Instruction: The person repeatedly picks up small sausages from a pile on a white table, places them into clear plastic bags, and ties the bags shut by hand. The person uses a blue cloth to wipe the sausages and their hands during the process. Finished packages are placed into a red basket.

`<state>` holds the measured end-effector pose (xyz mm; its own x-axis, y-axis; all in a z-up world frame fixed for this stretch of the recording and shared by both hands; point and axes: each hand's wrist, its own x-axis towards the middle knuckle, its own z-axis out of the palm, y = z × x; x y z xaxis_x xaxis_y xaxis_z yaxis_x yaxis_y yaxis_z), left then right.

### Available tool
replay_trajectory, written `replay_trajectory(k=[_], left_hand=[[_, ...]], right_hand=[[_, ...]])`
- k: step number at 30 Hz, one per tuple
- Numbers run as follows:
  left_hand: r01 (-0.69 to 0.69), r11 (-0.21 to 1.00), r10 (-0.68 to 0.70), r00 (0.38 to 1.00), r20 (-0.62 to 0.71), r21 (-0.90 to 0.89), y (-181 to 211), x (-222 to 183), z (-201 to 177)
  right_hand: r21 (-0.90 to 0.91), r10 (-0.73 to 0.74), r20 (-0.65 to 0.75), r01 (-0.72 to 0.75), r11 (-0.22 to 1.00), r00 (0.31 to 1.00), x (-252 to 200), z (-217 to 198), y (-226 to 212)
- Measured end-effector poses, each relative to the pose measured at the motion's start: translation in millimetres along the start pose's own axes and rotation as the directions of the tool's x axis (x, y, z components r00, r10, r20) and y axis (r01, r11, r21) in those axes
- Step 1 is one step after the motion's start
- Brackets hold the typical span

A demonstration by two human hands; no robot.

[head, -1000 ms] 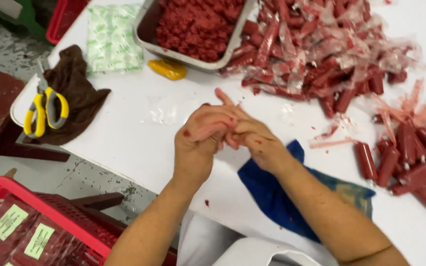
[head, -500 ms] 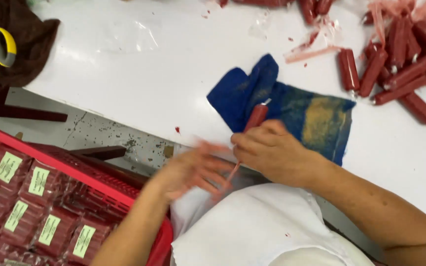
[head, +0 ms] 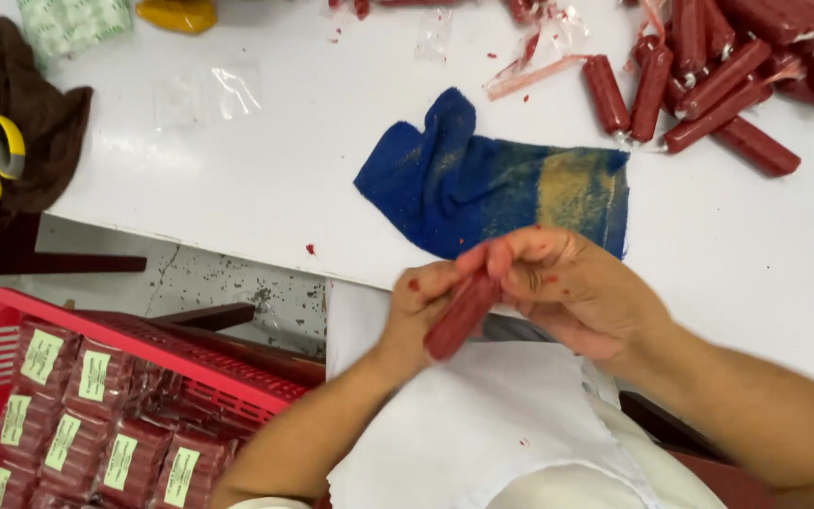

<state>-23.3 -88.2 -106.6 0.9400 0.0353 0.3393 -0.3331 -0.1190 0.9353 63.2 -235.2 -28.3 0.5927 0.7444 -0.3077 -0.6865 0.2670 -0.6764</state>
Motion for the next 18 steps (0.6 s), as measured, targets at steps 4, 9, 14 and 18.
replay_trajectory(k=[4, 9, 14, 18], left_hand=[[0.243, 0.51, -0.422, 0.907, 0.006, -0.825, -29, 7, 36], [0.231, 0.617, -0.523, 0.835, -0.172, -0.752, -14, 38, 11], [0.437, 0.455, -0.611, 0.787, 0.085, -0.776, 20, 37, -5], [0.453, 0.891, -0.453, 0.891, -0.02, -0.03, 27, 44, -13]], right_hand=[[-0.032, -0.238, -0.234, 0.237, 0.971, 0.943, 25, -5, 23], [-0.803, -0.777, 0.286, 0.583, 0.125, 0.561, 59, -32, 18], [-0.642, -0.452, 0.63, 0.751, 0.153, 0.631, 54, -61, -31], [-0.659, 0.019, 0.688, 0.636, -0.4, 0.725, 23, -15, -71]])
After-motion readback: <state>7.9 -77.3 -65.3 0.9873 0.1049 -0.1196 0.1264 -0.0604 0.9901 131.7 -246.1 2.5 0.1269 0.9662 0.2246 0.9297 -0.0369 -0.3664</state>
